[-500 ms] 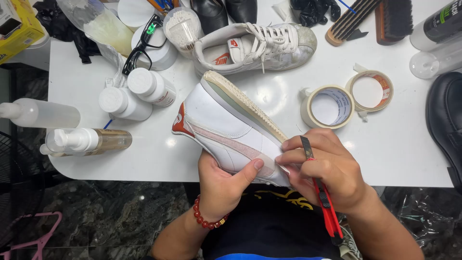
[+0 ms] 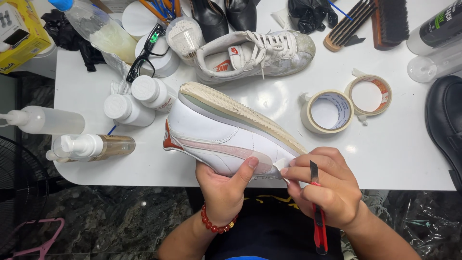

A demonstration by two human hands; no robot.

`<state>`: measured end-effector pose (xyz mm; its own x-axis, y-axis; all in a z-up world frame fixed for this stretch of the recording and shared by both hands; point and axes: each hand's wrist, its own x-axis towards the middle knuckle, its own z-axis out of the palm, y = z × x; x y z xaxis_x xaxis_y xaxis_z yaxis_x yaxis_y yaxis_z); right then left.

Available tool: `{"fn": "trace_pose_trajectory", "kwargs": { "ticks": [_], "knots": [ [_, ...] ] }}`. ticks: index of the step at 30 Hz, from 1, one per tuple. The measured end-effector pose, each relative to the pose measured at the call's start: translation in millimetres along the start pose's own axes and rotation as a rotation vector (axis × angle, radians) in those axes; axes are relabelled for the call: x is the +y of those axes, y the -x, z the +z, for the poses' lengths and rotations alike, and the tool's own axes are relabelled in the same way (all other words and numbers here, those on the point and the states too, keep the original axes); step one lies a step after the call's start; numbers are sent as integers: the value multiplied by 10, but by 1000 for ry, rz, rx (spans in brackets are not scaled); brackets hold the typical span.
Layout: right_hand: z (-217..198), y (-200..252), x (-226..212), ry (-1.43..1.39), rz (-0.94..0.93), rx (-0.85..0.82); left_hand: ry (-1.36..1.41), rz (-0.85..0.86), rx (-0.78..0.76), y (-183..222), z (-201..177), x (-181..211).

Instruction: The recorder is repairing a white Nike sneaker by applying adhesive and trimming excess material with a utility knife.

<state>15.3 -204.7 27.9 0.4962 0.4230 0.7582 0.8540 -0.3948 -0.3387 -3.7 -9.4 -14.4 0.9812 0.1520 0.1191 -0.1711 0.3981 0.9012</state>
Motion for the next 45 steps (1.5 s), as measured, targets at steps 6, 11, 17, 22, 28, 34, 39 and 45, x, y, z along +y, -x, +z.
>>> {"fn": "trace_pose_trajectory", "kwargs": {
  "ticks": [6,11,17,22,28,34,39,45],
  "knots": [
    [17,-22,-39,15,5,-12,33,31,45,-11,36,9],
    [42,2,-55,59,24,18,3,69,67,-23,2,-39],
    [64,-9,-90,43,28,23,21,64,83,-41,14,-41],
    [68,9,-95,67,21,8,73,65,84,-66,30,-65],
    [70,25,-99,87,-7,5,65,100,116,-87,41,-108],
    [62,-25,-123,115,69,68,58,100,121,-89,46,-121],
    [40,76,-50,128,217,183,29,127,117,-75,29,-166],
    [215,662,128,-577,479,457,39,152,142,-97,24,-176]
  ]
}}
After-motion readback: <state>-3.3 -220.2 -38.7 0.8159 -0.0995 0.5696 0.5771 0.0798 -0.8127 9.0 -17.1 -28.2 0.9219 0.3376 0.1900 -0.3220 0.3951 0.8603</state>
